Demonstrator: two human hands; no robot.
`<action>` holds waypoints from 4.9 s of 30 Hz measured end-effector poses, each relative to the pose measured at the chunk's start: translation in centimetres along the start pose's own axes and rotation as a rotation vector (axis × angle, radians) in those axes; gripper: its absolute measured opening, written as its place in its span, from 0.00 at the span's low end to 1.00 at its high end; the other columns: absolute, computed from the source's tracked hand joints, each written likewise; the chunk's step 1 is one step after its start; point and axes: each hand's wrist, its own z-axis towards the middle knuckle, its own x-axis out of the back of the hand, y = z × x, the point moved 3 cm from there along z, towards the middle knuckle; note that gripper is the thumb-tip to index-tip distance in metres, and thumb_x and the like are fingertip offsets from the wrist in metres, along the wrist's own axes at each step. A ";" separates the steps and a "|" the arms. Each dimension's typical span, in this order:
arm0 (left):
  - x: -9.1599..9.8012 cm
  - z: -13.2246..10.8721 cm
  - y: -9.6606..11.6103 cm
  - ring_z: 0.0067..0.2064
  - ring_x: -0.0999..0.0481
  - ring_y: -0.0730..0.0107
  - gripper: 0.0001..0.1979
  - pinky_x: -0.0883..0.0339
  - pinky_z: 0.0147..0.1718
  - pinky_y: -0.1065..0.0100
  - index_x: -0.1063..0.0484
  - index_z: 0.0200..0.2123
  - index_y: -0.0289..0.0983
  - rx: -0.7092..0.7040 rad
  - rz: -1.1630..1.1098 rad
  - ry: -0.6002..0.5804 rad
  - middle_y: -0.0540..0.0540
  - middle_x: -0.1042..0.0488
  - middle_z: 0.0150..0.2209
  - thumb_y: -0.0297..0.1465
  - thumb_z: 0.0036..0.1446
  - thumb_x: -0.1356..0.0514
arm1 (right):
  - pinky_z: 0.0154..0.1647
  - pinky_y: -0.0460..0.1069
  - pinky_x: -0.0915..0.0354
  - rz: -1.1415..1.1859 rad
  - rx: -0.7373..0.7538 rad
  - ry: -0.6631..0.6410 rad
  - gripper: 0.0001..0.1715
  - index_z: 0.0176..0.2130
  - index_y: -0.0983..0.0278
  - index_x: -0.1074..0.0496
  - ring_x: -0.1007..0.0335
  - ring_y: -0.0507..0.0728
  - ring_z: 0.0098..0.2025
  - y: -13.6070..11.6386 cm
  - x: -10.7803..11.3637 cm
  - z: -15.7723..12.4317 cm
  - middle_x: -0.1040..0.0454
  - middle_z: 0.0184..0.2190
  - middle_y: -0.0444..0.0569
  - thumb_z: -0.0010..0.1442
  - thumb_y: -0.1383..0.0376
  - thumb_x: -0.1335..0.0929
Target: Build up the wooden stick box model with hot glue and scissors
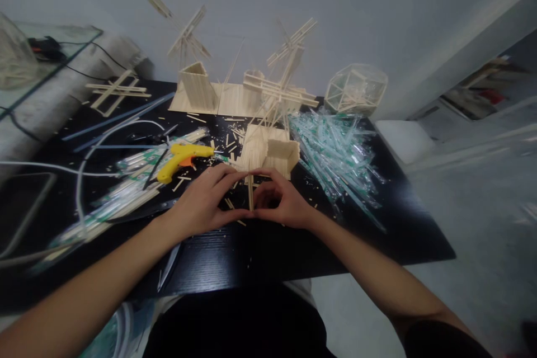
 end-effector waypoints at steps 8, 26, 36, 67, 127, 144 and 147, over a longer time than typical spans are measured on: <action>-0.3 -0.2 -0.2 0.51 0.27 0.54 0.35 0.28 0.48 0.55 0.39 0.64 0.41 0.010 -0.026 -0.001 0.39 0.31 0.51 0.46 0.59 0.33 | 0.31 0.45 0.31 -0.021 0.006 0.016 0.45 0.62 0.60 0.37 0.26 0.51 0.30 -0.1 -0.1 -0.1 0.23 0.33 0.42 0.50 0.68 0.21; -0.1 -0.2 0.1 0.51 0.26 0.55 0.37 0.27 0.49 0.56 0.36 0.63 0.41 -0.019 -0.094 0.057 0.40 0.29 0.52 0.46 0.54 0.30 | 0.28 0.45 0.26 0.306 -0.221 0.024 0.17 0.38 0.67 0.22 0.24 0.50 0.25 0.0 0.3 0.6 0.21 0.24 0.44 0.56 0.56 0.22; -0.1 -0.2 0.1 0.56 0.28 0.51 0.46 0.28 0.54 0.50 0.44 0.67 0.44 -0.015 -0.133 -0.026 0.38 0.32 0.57 0.51 0.51 0.30 | 0.28 0.44 0.26 0.324 -0.255 0.030 0.17 0.35 0.66 0.21 0.23 0.50 0.24 0.0 0.2 0.5 0.20 0.24 0.44 0.53 0.56 0.21; -0.9 -0.6 -0.3 0.56 0.25 0.53 0.39 0.26 0.54 0.51 0.40 0.66 0.42 -0.029 -0.125 -0.025 0.37 0.30 0.57 0.46 0.56 0.31 | 0.25 0.44 0.28 0.289 -0.284 0.046 0.18 0.30 0.65 0.22 0.26 0.49 0.22 0.0 -0.2 0.4 0.21 0.21 0.43 0.50 0.55 0.20; 0.0 0.0 -0.3 0.53 0.26 0.54 0.35 0.27 0.52 0.53 0.40 0.58 0.41 0.080 -0.107 0.022 0.40 0.31 0.54 0.47 0.53 0.30 | 0.19 0.41 0.38 0.393 -0.190 0.111 0.22 0.34 0.61 0.36 0.33 0.49 0.22 0.0 0.0 0.5 0.25 0.23 0.41 0.63 0.49 0.28; -0.7 -0.2 0.4 0.55 0.25 0.54 0.34 0.26 0.53 0.55 0.41 0.63 0.42 0.007 -0.076 0.118 0.39 0.30 0.55 0.42 0.58 0.31 | 0.41 0.48 0.29 0.297 -0.254 -0.034 0.21 0.43 0.65 0.17 0.22 0.54 0.36 0.2 -0.7 0.1 0.16 0.37 0.51 0.55 0.53 0.22; -1.0 -0.2 0.0 0.56 0.26 0.54 0.33 0.26 0.53 0.54 0.42 0.63 0.42 0.051 -0.069 0.118 0.38 0.31 0.56 0.38 0.60 0.32 | 0.44 0.51 0.28 0.175 -0.235 0.030 0.19 0.42 0.64 0.16 0.21 0.55 0.38 0.0 -0.4 0.2 0.16 0.39 0.49 0.51 0.58 0.20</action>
